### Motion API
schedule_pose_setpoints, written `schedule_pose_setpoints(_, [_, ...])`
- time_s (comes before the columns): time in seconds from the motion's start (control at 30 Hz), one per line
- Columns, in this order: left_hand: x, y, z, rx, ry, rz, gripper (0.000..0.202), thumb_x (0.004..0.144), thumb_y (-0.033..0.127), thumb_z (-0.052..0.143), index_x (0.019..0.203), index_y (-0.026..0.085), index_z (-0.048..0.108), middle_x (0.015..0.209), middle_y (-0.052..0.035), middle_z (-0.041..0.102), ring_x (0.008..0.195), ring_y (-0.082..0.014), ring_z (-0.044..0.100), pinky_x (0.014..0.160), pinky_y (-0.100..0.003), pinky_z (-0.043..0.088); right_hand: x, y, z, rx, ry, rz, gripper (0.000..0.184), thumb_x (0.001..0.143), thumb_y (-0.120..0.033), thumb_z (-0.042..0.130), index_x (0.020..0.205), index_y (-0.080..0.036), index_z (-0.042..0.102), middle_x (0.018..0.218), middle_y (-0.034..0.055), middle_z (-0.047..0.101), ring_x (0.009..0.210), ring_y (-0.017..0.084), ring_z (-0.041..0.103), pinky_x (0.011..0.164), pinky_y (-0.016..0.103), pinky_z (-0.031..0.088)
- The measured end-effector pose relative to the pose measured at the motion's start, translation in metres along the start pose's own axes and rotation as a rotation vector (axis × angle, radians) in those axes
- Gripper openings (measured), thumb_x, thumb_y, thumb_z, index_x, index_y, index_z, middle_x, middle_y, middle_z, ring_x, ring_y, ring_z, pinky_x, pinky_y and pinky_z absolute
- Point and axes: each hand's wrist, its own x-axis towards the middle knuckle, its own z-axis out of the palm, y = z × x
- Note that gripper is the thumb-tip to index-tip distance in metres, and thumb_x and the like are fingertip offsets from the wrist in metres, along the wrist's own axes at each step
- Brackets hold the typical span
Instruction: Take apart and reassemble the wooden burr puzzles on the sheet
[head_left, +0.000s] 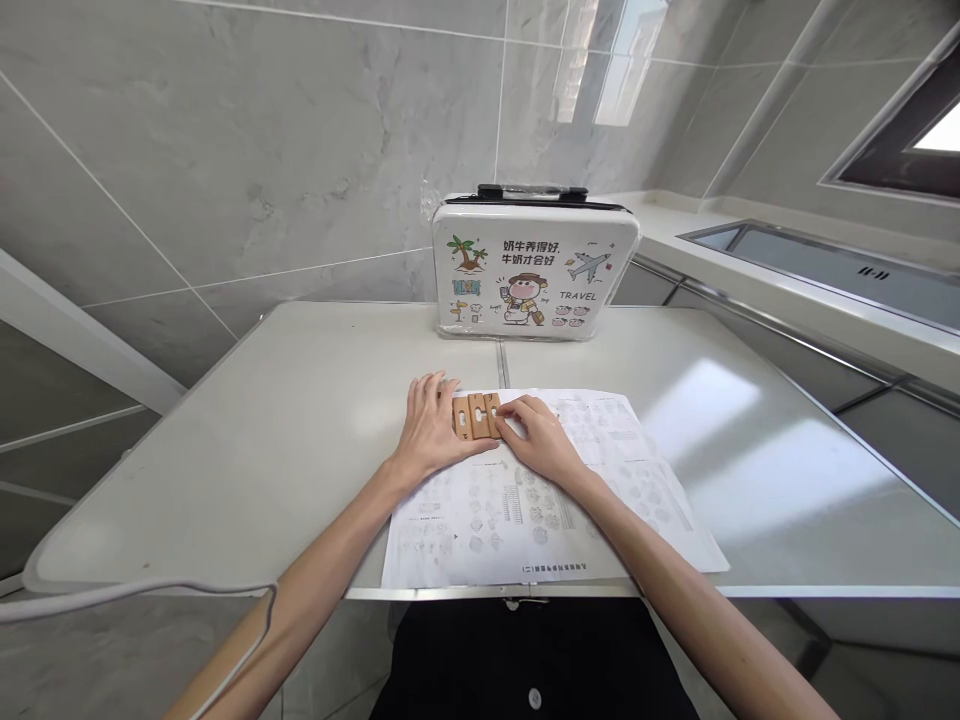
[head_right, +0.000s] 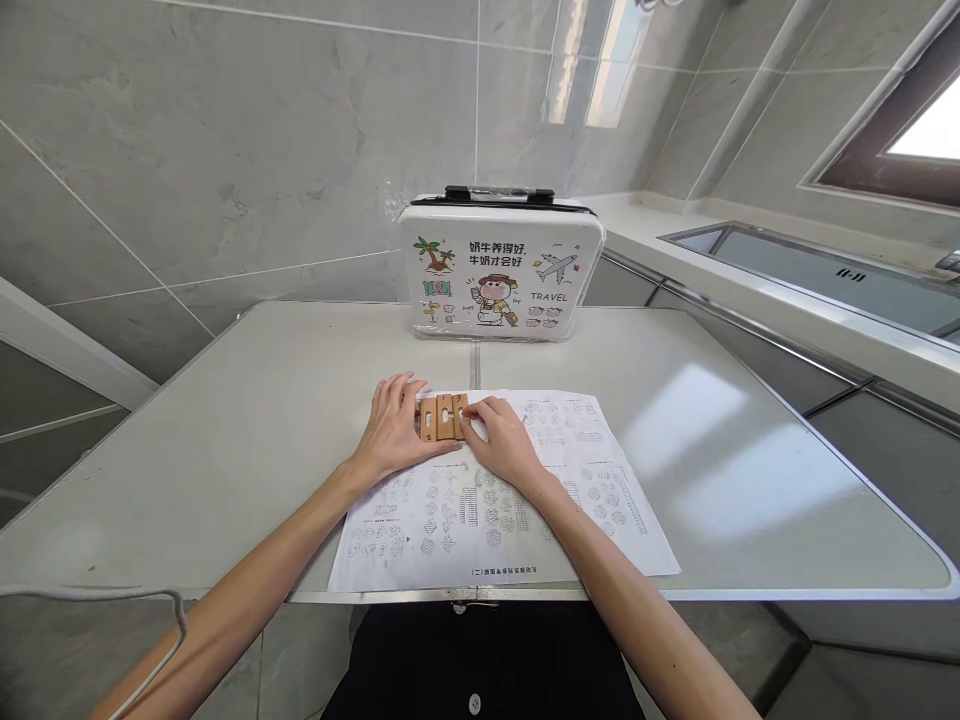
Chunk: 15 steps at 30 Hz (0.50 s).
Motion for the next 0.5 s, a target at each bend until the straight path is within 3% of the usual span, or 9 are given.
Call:
schedule_pose_setpoints(0.1, [0.002, -0.006, -0.002, -0.014, -0.059, -0.016, 0.114, 0.062, 0.080, 0.080, 0.149, 0.020, 0.039, 0.152, -0.0197, 0.046, 0.144, -0.0430, 0.039, 0.124, -0.065, 0.020, -0.001, -0.003, -0.001, 0.011, -0.017, -0.034, 0.017, 0.100, -0.034, 0.058, 0.111, -0.025, 0.068, 0.112, 0.0076, 0.069, 0.111, 0.026, 0.062, 0.099, 0.043, 0.051])
schedule_pose_setpoints(0.3, [0.004, -0.012, -0.009, -0.051, -0.101, -0.013, 0.104, 0.069, 0.073, 0.080, 0.151, 0.024, 0.041, 0.141, -0.0148, 0.056, 0.132, -0.0393, 0.050, 0.114, -0.056, 0.037, -0.001, -0.008, -0.005, 0.022, -0.079, -0.056, 0.025, 0.098, -0.037, 0.063, 0.120, -0.026, 0.068, 0.120, 0.0097, 0.067, 0.118, 0.030, 0.060, 0.102, 0.047, 0.052])
schedule_pose_setpoints(0.5, [0.005, -0.015, -0.013, -0.059, -0.123, 0.047, 0.085, 0.077, 0.077, 0.072, 0.141, 0.024, 0.053, 0.137, -0.0127, 0.061, 0.129, -0.0360, 0.054, 0.114, -0.051, 0.038, -0.001, 0.000, -0.002, -0.001, -0.093, -0.114, 0.031, 0.101, -0.036, 0.061, 0.130, -0.028, 0.068, 0.127, 0.0109, 0.066, 0.124, 0.031, 0.060, 0.106, 0.050, 0.052])
